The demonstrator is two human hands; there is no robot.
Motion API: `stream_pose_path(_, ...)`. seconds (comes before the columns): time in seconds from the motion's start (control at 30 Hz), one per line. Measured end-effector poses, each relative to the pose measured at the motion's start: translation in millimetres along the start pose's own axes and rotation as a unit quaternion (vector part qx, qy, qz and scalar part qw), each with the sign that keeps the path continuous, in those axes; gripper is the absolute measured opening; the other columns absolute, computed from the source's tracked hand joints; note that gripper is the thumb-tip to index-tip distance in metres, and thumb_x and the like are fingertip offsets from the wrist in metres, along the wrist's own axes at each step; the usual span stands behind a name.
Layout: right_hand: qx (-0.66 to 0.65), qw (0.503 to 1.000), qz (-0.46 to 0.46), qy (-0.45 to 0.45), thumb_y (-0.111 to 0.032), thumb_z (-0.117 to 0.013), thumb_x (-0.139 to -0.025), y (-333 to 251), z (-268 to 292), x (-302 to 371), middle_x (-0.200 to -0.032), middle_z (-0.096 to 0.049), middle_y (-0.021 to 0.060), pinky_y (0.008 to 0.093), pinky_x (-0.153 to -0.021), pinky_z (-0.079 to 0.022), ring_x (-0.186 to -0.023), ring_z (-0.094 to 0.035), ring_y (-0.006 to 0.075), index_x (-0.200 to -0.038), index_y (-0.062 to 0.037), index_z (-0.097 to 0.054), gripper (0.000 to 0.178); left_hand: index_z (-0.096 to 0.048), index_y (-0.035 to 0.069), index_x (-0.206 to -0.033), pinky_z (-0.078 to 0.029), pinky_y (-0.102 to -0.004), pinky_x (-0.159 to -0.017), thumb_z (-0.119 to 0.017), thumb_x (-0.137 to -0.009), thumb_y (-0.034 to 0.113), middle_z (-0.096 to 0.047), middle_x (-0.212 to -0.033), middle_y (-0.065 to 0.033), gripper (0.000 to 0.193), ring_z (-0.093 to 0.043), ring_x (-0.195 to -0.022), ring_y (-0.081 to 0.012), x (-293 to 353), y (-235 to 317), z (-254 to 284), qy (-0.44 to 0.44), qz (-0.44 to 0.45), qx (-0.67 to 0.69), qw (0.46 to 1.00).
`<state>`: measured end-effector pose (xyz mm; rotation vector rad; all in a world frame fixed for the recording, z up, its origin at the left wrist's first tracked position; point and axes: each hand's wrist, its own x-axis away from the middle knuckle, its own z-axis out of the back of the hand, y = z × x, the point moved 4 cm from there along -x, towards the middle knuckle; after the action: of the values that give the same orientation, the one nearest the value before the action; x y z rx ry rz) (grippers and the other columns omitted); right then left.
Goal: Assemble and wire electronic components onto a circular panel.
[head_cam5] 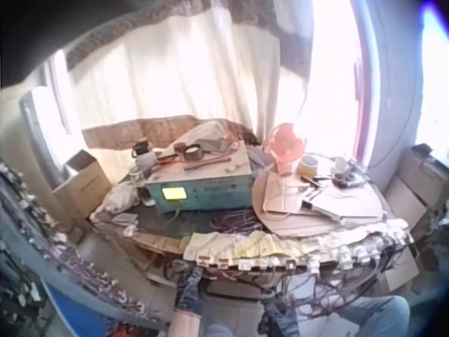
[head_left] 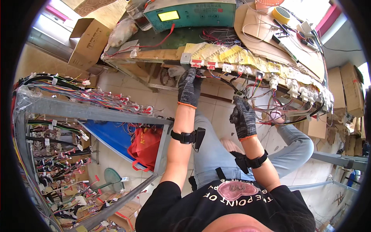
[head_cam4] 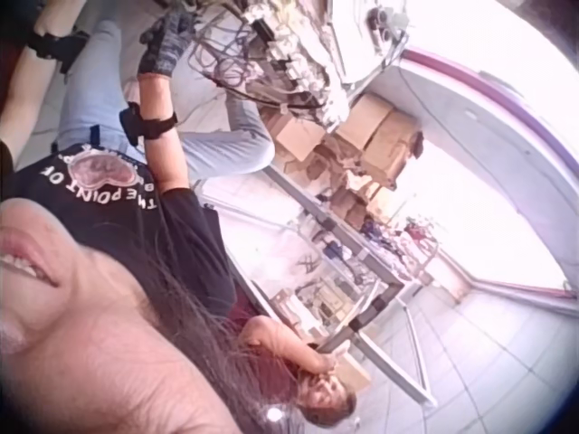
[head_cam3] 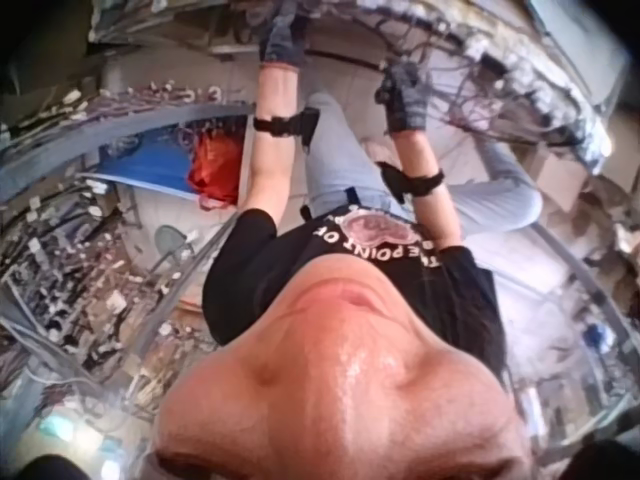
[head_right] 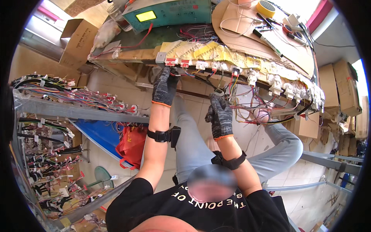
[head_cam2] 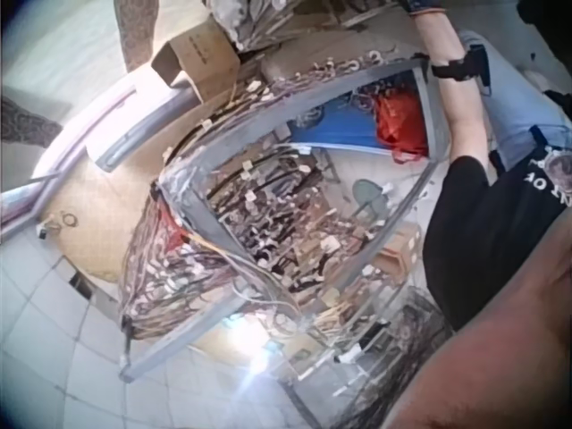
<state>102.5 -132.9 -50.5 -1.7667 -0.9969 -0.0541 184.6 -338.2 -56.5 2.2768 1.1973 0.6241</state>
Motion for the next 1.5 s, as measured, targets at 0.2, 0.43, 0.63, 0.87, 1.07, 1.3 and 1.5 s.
stream_pose_path(0.2,0.003,1.0,0.013,-0.017,-0.016,-0.055,-0.088,-10,-6,5,-0.051,-0.04,-0.0024,0.0252,-0.039,-0.033,-0.039,-0.036,0.0089,-0.104,-0.0042,-0.06,0.02,-0.057,0.007,-0.101,-0.047,-0.0243,-0.061,-0.054,-0.089,0.018,-0.061,-0.081,-0.0022,0.017,-0.057,-0.068,-0.0113,29,-22,-5,0.146,-0.054,-0.06,0.986)
stream_pose_path(0.43,0.003,1.0,0.01,0.029,-0.016,-0.056,-0.088,-7,21,1,-0.051,-0.04,-0.0024,0.0244,-0.038,-0.033,-0.038,-0.036,0.0092,-0.1,-0.0056,-0.061,0.017,-0.064,0.0,-0.09,-0.04,-0.0223,-0.05,-0.057,-0.086,0.017,-0.059,-0.068,-0.001,0.019,-0.046,-0.055,-0.0057,52,-6,-34,0.128,-0.189,-0.395,0.89)
stream_pose_path(0.63,-0.015,1.0,0.003,0.008,-0.016,-0.059,-0.086,-5,18,8,-0.055,-0.045,-0.0014,0.0238,-0.036,-0.035,-0.042,-0.041,0.0083,-0.094,-0.0079,-0.058,0.012,-0.066,-0.001,-0.09,-0.039,-0.0222,-0.047,-0.066,-0.078,0.016,-0.063,-0.07,-0.0024,0.021,-0.048,-0.051,-0.0061,47,-1,-51,0.129,-0.09,-0.435,0.887)
stream_pose_path(0.87,-0.026,1.0,0.002,-0.006,-0.016,-0.06,-0.085,-6,17,7,-0.055,-0.046,-0.0017,0.0234,-0.036,-0.034,-0.041,-0.04,0.0077,-0.094,-0.0078,-0.06,0.012,-0.066,0.0,-0.086,-0.036,-0.0218,-0.045,-0.066,-0.078,0.018,-0.06,-0.066,-0.002,0.02,-0.044,-0.048,-0.0062,40,-5,-54,0.143,-0.054,-0.442,0.884)
stream_pose_path(1.07,-0.044,0.999,0.009,-0.018,-0.016,-0.06,-0.085,-12,11,9,-0.054,-0.045,-0.0019,0.0234,-0.036,-0.033,-0.04,-0.039,0.0076,-0.096,-0.0066,-0.061,0.014,-0.065,0.001,-0.093,-0.037,-0.0241,-0.044,-0.06,-0.084,0.016,-0.057,-0.061,-0.0013,0.018,-0.047,-0.046,-0.0101,20,-3,-33,-0.02,-0.158,-0.499,0.852)
stream_pose_path(1.3,-0.041,0.999,0.031,0.013,-0.017,-0.056,-0.088,-31,29,9,-0.05,-0.039,-0.0031,0.0237,-0.037,-0.032,-0.037,-0.034,0.0082,-0.102,-0.0056,-0.06,0.019,-0.059,0.003,-0.104,-0.039,-0.0189,-0.048,-0.046,-0.084,0.004,-0.041,-0.052,0.0039,0.024,-0.044,-0.05,-0.0046,11,-5,-18,-0.191,0.323,-0.02,0.927)
stream_pose_path(1.5,-0.055,0.997,0.047,0.027,-0.017,-0.054,-0.088,-36,58,-1,-0.052,-0.037,-0.003,0.0229,-0.036,-0.028,-0.037,-0.032,0.0079,-0.106,-0.0066,-0.058,0.021,-0.053,0.003,-0.115,-0.028,-0.0207,-0.037,-0.037,-0.094,0.01,-0.033,-0.049,0.0061,0.028,-0.031,-0.038,-0.0056,12,-3,-15,-0.1,0.282,-0.082,0.951)
